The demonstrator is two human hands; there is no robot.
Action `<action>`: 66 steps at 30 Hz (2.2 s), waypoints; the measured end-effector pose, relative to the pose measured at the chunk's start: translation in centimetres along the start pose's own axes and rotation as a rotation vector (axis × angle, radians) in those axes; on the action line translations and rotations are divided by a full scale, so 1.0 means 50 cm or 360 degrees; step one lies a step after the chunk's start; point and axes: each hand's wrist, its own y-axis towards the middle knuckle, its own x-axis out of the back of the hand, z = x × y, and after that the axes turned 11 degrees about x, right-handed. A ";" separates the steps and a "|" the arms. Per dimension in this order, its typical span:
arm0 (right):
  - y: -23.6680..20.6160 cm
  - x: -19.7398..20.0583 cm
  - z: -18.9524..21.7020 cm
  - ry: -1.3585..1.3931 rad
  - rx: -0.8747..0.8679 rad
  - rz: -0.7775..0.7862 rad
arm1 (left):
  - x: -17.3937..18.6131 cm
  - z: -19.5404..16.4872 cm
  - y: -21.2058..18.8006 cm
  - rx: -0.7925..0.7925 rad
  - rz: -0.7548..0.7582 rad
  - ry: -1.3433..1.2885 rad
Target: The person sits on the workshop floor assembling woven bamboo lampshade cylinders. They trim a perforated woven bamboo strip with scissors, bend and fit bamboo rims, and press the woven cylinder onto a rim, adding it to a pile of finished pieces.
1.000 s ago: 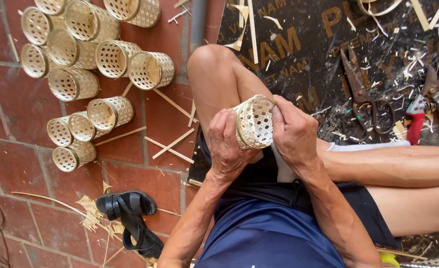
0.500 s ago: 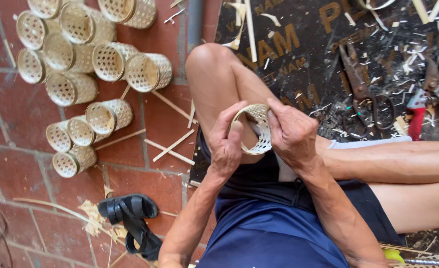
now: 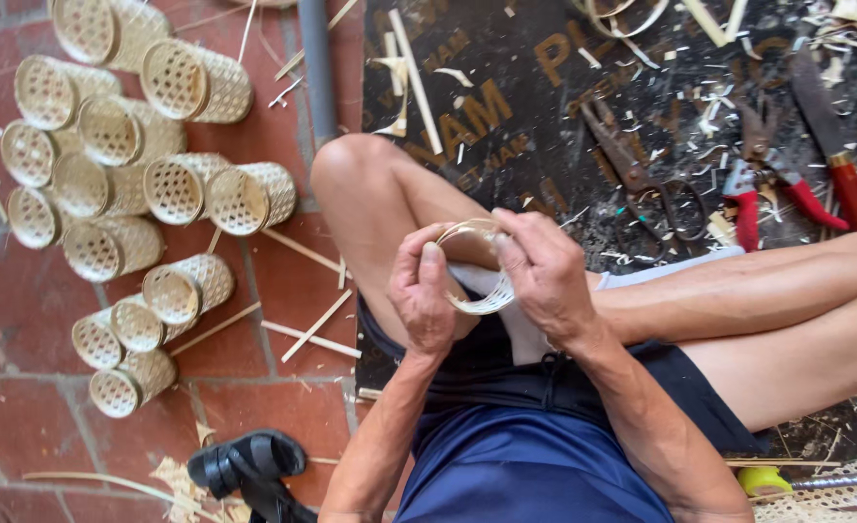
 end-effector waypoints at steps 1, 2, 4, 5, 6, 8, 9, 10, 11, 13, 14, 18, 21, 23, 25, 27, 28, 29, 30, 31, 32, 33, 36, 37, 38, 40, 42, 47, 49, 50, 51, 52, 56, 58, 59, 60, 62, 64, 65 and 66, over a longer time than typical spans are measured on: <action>0.012 0.019 -0.015 -0.0085 0.0037 -0.0023 | -0.020 0.006 0.006 -0.0095 0.0040 0.0047; 0.024 0.042 -0.037 -0.0146 0.0145 -0.0047 | -0.040 0.014 0.016 -0.0181 0.0076 0.0099; 0.058 0.079 -0.099 -0.0238 0.0350 -0.0084 | -0.082 0.044 0.066 -0.0419 0.0124 0.0041; 0.076 0.091 -0.134 -0.0271 0.0456 -0.0101 | -0.098 0.063 0.098 -0.0483 0.0127 0.0132; 0.097 0.089 -0.170 -0.0255 0.0462 -0.0095 | -0.116 0.086 0.137 -0.0559 0.0136 0.0215; 0.130 0.075 -0.234 -0.0228 0.0483 -0.0083 | -0.157 0.139 0.228 -0.0017 0.0130 -0.0150; 0.134 0.070 -0.259 -0.0166 0.0366 -0.0035 | -0.164 0.165 0.255 0.0260 0.0124 -0.0328; 0.134 0.066 -0.281 -0.0099 0.0245 0.0022 | -0.160 0.190 0.264 0.0314 0.0171 -0.0426; 0.134 0.061 -0.301 -0.0028 0.0132 0.0087 | -0.157 0.211 0.270 0.0362 0.0209 -0.0526; 0.123 0.052 -0.328 0.0068 0.0127 0.0087 | -0.144 0.236 0.272 0.0425 0.0259 -0.0642; 0.117 0.051 -0.336 0.0107 0.0119 0.0071 | -0.142 0.239 0.269 0.0439 0.0290 -0.0662; 0.095 0.078 -0.336 0.0148 0.0070 -0.0016 | -0.138 0.188 0.243 0.0369 0.0298 -0.0368; 0.075 0.109 -0.300 -0.0276 0.0095 -0.0199 | -0.106 0.108 0.201 -0.0316 0.0369 0.0513; 0.047 0.120 -0.262 -0.0502 -0.0130 -0.0222 | -0.076 0.061 0.194 -0.0809 0.0581 0.1247; 0.036 0.092 -0.232 -0.0507 -0.0270 -0.0004 | -0.070 0.038 0.191 -0.1106 0.0768 0.1717; 0.041 0.078 -0.222 -0.0580 -0.0216 0.0107 | -0.076 0.031 0.212 -0.1234 0.0959 0.1925; 0.045 0.069 -0.221 -0.0644 -0.0109 0.0124 | -0.077 0.030 0.226 -0.1242 0.1046 0.1899; 0.050 0.065 -0.222 -0.0704 -0.0009 0.0152 | -0.074 0.030 0.238 -0.1236 0.1135 0.1871; 0.054 0.065 -0.224 -0.0685 0.0053 0.0154 | -0.070 0.030 0.245 -0.1228 0.1219 0.1842; 0.056 0.068 -0.227 -0.0674 0.0120 0.0147 | -0.066 0.031 0.250 -0.1296 0.1205 0.1813; 0.058 0.071 -0.230 -0.0669 0.0187 0.0144 | -0.063 0.033 0.254 -0.1364 0.1189 0.1776; 0.058 0.074 -0.231 -0.0626 0.0177 0.0167 | -0.060 0.036 0.253 -0.1423 0.1164 0.1741; 0.056 0.077 -0.233 -0.0547 0.0184 0.0183 | -0.057 0.047 0.237 -0.1542 0.1078 0.1800; 0.055 0.075 -0.233 -0.0538 0.0188 0.0173 | -0.058 0.051 0.231 -0.1531 0.1081 0.1822; 0.055 0.075 -0.233 -0.0533 0.0195 0.0154 | -0.061 0.056 0.225 -0.1531 0.1086 0.1844; 0.059 0.082 -0.236 -0.0442 0.0182 0.0172 | -0.066 0.061 0.219 -0.1444 0.1075 0.1791; 0.059 0.100 -0.237 -0.0214 0.0001 0.0115 | -0.066 0.064 0.215 -0.1254 0.1069 0.1629; 0.032 0.158 -0.222 0.0197 -0.0162 -0.0275 | -0.060 0.066 0.199 0.0010 0.0863 0.0707; 0.011 0.149 -0.205 0.0013 -0.0043 -0.0204 | -0.064 0.068 0.186 0.0211 0.0848 0.0467; -0.001 0.141 -0.194 -0.0079 0.0002 -0.0166 | -0.067 0.070 0.178 0.0271 0.0845 0.0413; -0.011 0.133 -0.186 -0.0113 0.0068 -0.0173 | -0.069 0.070 0.170 0.0323 0.0844 0.0359; -0.019 0.126 -0.178 -0.0146 0.0141 -0.0180 | -0.071 0.069 0.165 0.0336 0.0837 0.0335; -0.047 0.125 -0.156 -0.0045 0.0026 -0.0379 | -0.068 0.051 0.153 0.0399 0.0763 0.0240; -0.055 0.130 -0.149 -0.0130 0.0042 -0.0408 | -0.070 0.038 0.151 0.0391 0.0735 0.0230; -0.058 0.132 -0.146 -0.0177 0.0043 -0.0423 | -0.073 0.032 0.149 0.0363 0.0735 0.0252; -0.060 0.132 -0.142 -0.0174 0.0030 -0.0432 | -0.077 0.026 0.145 0.0335 0.0733 0.0275; -0.060 0.132 -0.133 -0.0171 0.0017 -0.0467 | -0.087 0.016 0.131 0.0287 0.0674 0.0392; -0.055 0.138 -0.124 -0.0199 0.0131 -0.0405 | -0.092 0.007 0.119 -0.0111 0.0616 0.0692; -0.051 0.142 -0.121 -0.0212 0.0182 -0.0372 | -0.094 0.004 0.115 -0.0482 0.0585 0.0928; -0.043 0.148 -0.120 -0.0291 0.0272 -0.0335 | -0.095 0.003 0.112 -0.0846 0.0549 0.1160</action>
